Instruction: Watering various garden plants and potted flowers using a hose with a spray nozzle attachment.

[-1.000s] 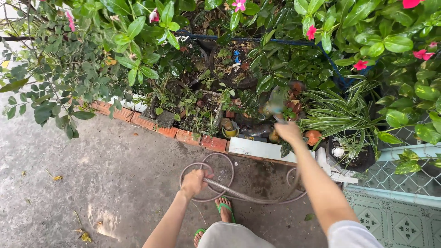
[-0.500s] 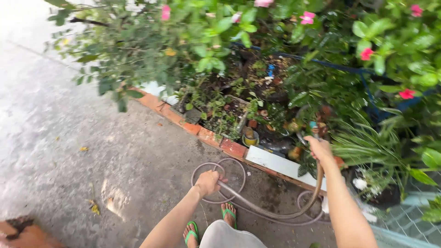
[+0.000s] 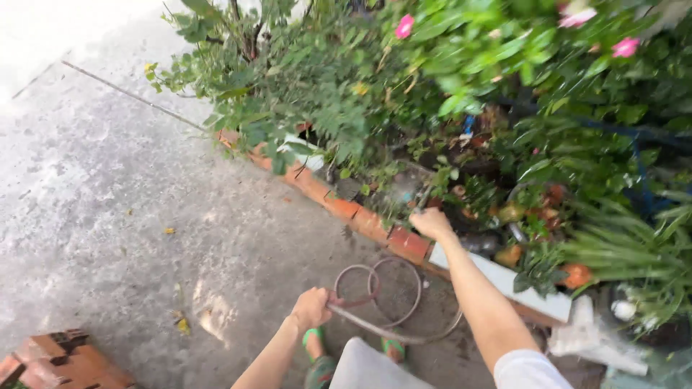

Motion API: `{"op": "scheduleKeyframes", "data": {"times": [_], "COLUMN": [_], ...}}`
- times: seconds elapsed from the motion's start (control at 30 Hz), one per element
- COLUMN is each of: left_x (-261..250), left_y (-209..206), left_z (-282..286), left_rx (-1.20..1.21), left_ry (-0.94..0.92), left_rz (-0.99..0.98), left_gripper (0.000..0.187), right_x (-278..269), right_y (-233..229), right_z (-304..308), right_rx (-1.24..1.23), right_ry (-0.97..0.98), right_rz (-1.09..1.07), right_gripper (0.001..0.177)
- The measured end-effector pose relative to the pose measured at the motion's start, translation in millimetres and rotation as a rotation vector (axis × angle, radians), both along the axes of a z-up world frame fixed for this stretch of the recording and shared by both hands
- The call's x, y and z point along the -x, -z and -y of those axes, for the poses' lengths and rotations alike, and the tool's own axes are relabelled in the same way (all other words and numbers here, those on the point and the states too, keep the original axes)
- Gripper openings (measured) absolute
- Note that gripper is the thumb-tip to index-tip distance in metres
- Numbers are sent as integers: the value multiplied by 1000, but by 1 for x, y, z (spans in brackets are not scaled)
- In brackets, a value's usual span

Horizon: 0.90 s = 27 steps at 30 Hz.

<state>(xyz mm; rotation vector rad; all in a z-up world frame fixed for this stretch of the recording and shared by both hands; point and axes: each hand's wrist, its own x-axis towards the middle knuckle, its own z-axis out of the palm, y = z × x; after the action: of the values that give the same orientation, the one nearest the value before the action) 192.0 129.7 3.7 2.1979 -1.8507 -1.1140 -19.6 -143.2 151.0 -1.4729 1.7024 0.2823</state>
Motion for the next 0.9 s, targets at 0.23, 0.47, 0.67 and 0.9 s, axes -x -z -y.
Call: {"op": "scheduleKeyframes", "data": {"times": [0.23, 0.47, 0.67, 0.9], "left_x": [-54, -88, -98, -106], "left_y": [-53, -13, -14, 26], "left_z": [-5, 2, 13, 14], "left_rx": [-139, -22, 12, -37], "left_ry": [7, 127, 129, 171], "left_rz": [-160, -84, -145, -90], "left_gripper": [42, 11, 15, 11], "right_x": [-30, -49, -53, -55], "right_y": [-7, -13, -9, 12], "right_z": [-8, -6, 2, 20], "right_rx": [24, 75, 70, 46], "right_ry": [166, 254, 301, 340], "right_rz": [7, -27, -47, -20], "right_gripper": [71, 62, 69, 52]}}
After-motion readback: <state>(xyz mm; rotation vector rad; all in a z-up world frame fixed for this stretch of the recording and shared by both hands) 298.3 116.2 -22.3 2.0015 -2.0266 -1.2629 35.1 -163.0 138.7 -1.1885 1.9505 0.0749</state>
